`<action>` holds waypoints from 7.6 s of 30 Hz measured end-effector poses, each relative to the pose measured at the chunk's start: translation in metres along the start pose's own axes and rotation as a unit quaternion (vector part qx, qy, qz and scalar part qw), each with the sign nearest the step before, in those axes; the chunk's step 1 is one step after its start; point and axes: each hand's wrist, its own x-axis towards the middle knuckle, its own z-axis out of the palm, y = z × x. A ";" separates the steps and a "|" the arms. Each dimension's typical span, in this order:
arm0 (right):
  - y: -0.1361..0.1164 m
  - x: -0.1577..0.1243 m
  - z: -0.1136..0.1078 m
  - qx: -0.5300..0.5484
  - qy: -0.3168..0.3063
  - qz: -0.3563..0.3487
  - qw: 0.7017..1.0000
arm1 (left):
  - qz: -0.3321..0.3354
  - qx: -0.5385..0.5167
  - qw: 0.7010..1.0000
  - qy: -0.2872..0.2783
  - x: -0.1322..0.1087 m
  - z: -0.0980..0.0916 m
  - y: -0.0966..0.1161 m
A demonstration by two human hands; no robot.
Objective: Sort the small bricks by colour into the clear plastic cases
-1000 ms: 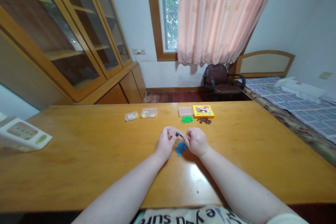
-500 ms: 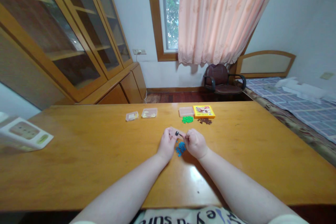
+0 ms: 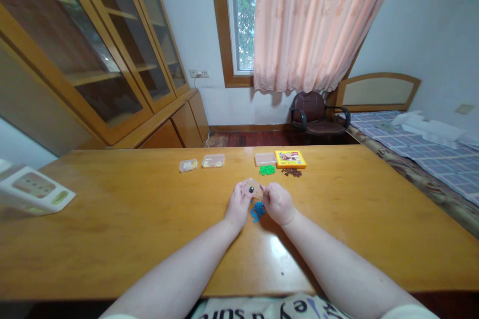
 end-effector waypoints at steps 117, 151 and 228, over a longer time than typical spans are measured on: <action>0.049 0.006 -0.005 0.109 -0.399 0.222 0.883 | 0.099 0.494 0.852 -0.140 0.023 -0.038 0.007; 0.051 0.012 -0.018 0.168 -0.498 0.207 0.825 | 0.155 0.535 0.803 -0.210 0.022 -0.031 0.013; 0.040 0.010 -0.018 0.191 -0.511 0.178 0.819 | 0.058 0.525 0.783 -0.330 0.014 -0.045 0.031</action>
